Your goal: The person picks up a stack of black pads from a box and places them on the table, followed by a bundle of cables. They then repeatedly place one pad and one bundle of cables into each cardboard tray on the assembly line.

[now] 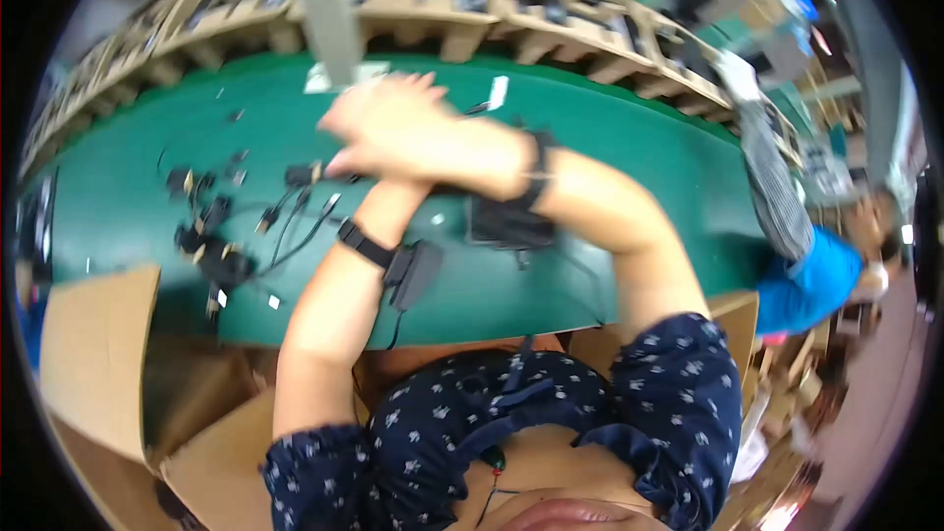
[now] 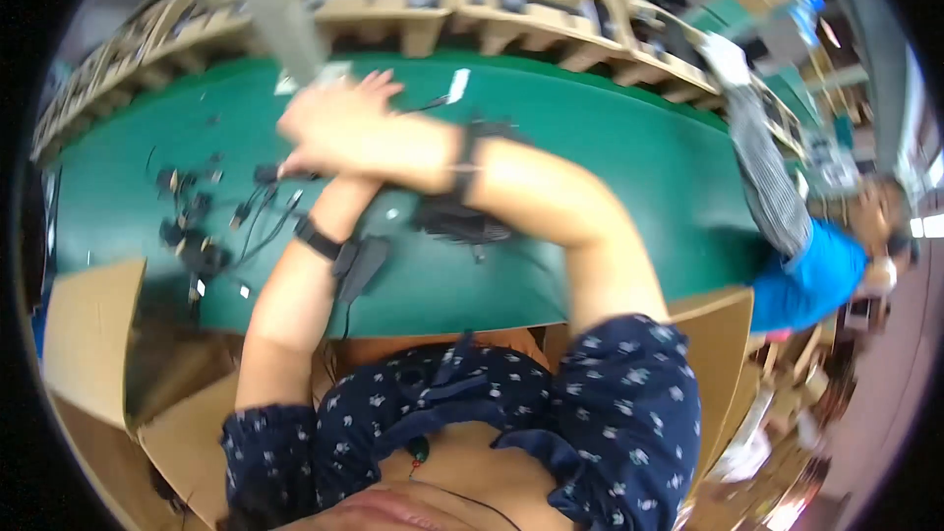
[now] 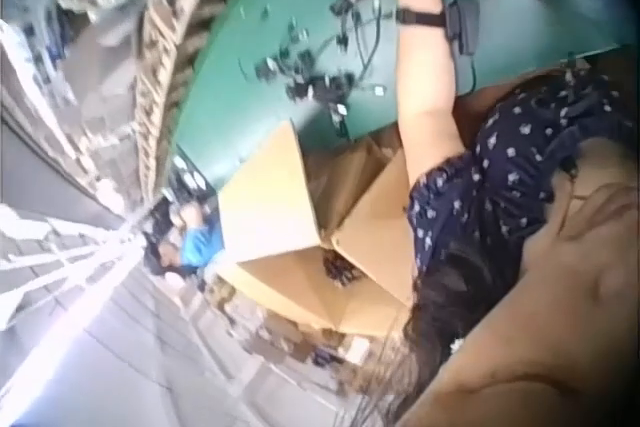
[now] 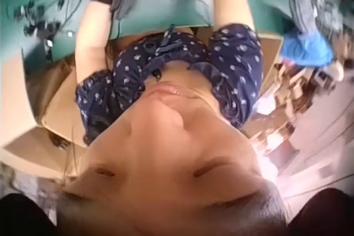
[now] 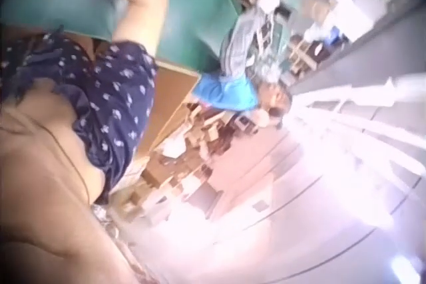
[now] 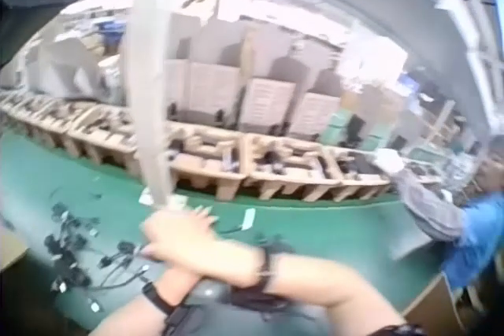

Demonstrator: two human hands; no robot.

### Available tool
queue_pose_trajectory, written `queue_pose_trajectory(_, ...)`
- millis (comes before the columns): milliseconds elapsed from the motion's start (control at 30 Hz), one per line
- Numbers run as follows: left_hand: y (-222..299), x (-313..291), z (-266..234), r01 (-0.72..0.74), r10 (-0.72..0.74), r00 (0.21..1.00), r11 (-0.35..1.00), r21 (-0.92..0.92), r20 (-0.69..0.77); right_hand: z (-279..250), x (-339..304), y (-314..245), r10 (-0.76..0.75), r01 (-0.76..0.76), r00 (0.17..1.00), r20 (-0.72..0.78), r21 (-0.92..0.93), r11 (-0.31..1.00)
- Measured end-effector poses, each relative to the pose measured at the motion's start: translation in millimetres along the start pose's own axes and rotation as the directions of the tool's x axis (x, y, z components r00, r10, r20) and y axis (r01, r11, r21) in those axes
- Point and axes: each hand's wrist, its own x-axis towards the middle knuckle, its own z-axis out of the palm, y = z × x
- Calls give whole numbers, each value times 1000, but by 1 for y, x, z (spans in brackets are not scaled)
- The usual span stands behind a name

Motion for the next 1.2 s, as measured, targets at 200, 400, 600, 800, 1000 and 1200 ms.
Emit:
queue_pose_trajectory(200,43,9,0,-32,24,980,999,38,198,47,11,-6,-21,1,981,194,105,994)
queue_pose_trajectory(400,53,13,26,161,-147,982,981,-108,121,6,-39,14,280,-209,956,-86,471,857)
queue_pose_trajectory(600,108,24,-2,426,-229,903,357,-831,364,-52,-79,48,692,-69,650,-315,882,467)
queue_pose_trajectory(800,84,34,-24,489,-238,839,-66,-870,489,-40,-111,69,659,-23,610,-440,822,570)
queue_pose_trajectory(1000,101,15,-16,546,-364,800,110,-831,477,-16,-133,46,214,-125,857,-469,213,969)
queue_pose_trajectory(1200,106,12,-17,609,-221,785,107,-786,578,-32,-156,43,412,-328,899,-149,394,859)
